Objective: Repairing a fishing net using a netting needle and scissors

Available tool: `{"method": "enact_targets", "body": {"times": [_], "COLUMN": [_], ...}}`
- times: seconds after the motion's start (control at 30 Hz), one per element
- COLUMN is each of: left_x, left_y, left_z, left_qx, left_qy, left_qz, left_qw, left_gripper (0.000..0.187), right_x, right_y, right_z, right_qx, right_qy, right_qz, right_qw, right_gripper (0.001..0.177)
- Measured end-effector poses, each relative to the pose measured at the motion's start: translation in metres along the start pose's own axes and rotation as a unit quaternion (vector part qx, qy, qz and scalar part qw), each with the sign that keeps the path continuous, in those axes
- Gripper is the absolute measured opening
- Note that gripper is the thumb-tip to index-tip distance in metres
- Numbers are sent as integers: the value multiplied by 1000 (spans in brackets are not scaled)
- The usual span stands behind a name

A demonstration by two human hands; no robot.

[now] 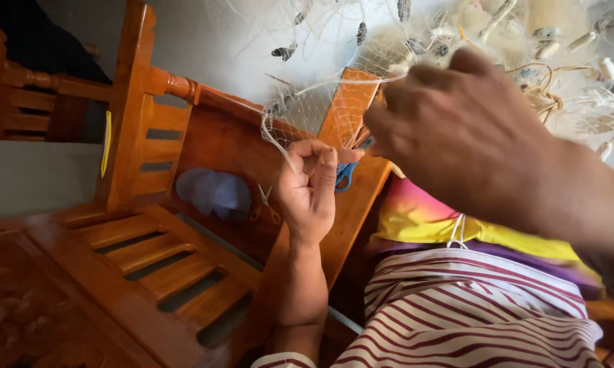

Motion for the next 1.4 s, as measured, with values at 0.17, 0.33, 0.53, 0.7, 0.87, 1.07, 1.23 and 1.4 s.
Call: {"method": "enact_targets", "body": {"times": [0.17, 0.33, 0.53, 0.7, 0.87, 1.07, 1.23, 1.4], "left_x": [4, -1, -5, 3, 33, 31, 28, 28], "left_y": [6, 4, 6, 11, 26, 22, 20, 20], "left_z": [-1, 1, 5, 7, 6, 8, 8, 9], "left_qx": [-31, 7, -51, -9, -19, -14, -19, 7], "left_qy": [13, 0, 32, 5, 28, 121, 132, 119], "left_qz": [6, -37, 50, -20, -83, -191, -194, -213], "left_qw": [999, 999, 997, 1000, 996, 974, 972, 970], "left_gripper": [12, 28, 23, 21, 43, 21, 18, 13], "right_x": [-4, -6, -5, -1, 30, 71, 84, 87], "right_y": [20, 25, 24, 27, 12, -20, -32, -33], "right_z": [17, 26, 29, 25, -10, -27, -28, -29], "right_qx": [-20, -101, -113, -144, -177, -241, -252, -273], "right_qy": [97, 133, 143, 201, 190, 140, 116, 114], "right_qz": [355, 488, 540, 570, 529, 476, 468, 456], "right_qw": [930, 857, 822, 784, 808, 834, 839, 839], "right_gripper": [10, 11, 10, 22, 28, 20, 20, 21]}}
Point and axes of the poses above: each hand's wrist, its own z-axis towards the middle knuckle, its own y-axis out of the back of the hand, x = y × z, the point moved 2 cm from there along z, towards the middle knuckle, and after that the axes turned 3 degrees about z, right-handed, at the moved point
